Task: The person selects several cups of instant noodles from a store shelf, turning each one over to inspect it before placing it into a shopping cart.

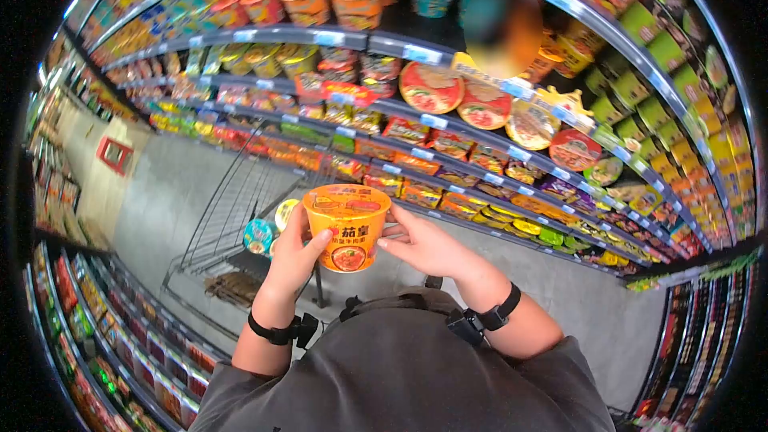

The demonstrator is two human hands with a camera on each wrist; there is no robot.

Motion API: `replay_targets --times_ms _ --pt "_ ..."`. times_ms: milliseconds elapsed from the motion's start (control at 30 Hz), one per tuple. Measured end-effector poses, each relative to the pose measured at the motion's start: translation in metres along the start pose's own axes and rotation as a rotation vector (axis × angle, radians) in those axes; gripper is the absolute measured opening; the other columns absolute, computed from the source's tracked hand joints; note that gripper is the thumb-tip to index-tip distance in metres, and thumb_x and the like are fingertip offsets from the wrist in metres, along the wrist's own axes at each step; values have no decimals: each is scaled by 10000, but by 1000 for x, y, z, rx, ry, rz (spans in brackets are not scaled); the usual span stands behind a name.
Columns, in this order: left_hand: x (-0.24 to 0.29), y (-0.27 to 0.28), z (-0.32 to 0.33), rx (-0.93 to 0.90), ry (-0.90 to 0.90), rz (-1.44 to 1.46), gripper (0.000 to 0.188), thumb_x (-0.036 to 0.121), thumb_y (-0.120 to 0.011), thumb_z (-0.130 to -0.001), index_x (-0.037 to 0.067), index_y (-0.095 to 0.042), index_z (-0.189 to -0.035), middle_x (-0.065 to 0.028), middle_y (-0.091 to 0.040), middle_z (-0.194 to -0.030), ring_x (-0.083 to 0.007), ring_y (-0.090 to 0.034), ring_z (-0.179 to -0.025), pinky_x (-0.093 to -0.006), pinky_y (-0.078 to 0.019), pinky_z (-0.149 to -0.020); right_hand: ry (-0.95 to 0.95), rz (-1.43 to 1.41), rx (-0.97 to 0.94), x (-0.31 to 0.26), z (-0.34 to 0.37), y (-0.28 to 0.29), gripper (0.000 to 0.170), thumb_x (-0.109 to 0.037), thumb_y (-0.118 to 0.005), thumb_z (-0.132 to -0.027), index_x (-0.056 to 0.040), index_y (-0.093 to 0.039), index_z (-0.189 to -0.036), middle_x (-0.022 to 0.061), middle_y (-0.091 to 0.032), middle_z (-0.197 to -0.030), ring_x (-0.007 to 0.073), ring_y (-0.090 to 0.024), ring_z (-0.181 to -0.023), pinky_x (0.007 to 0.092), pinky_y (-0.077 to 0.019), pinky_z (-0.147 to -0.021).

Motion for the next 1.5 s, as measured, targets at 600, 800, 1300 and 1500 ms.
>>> replay_targets --times_ms 600,800,1300,1500 --pt "86 -286 -152 -194 -328 -211 776 205 -749 -924 -37 -348 -1542 -177 -509 -1482 -312 -503 -1378 -418 -383 -1148 393 -167 405 15 180 251 852 -12 -605 -987 -32 -82 -1660 186 -248 -1675 309 -307 -1538 474 -283 -1241" --pt "124 -322 -173 -134 -567 -494 872 196 -850 -807 -22 -390 -1514 -205 -465 -1495 -354 -455 -1398 -421 -382 -1143 475 -11 447 -9 190 298 861 -2 -608 -953 21 -96 -1645 210 -188 -1689 314 -266 -1555 453 -252 -1253" --pt "185 -309 -290 -74 -654 -423 815 194 -915 -750 -15 -480 -1406 -182 -550 -1336 -358 -538 -1278 -425 -441 -1056 620 204 578 -96 120 376 844 -7 -607 -933 46 -141 -1634 208 -275 -1672 302 -308 -1542 421 -251 -1248" --pt "179 -303 -348 -111 -656 -298 829 197 -913 -750 -12 -461 -1412 -173 -542 -1327 -341 -551 -1271 -421 -450 -1060 606 230 622 -104 90 408 822 -7 -604 -930 25 -182 -1635 213 -271 -1677 309 -297 -1548 442 -278 -1240"
Point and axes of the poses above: each hand's wrist, its own z-axis away from the middle knuckle, its own y-axis out of the back of the hand, x = y × z, the point moved 6 cm from there along -z, towards the middle knuckle
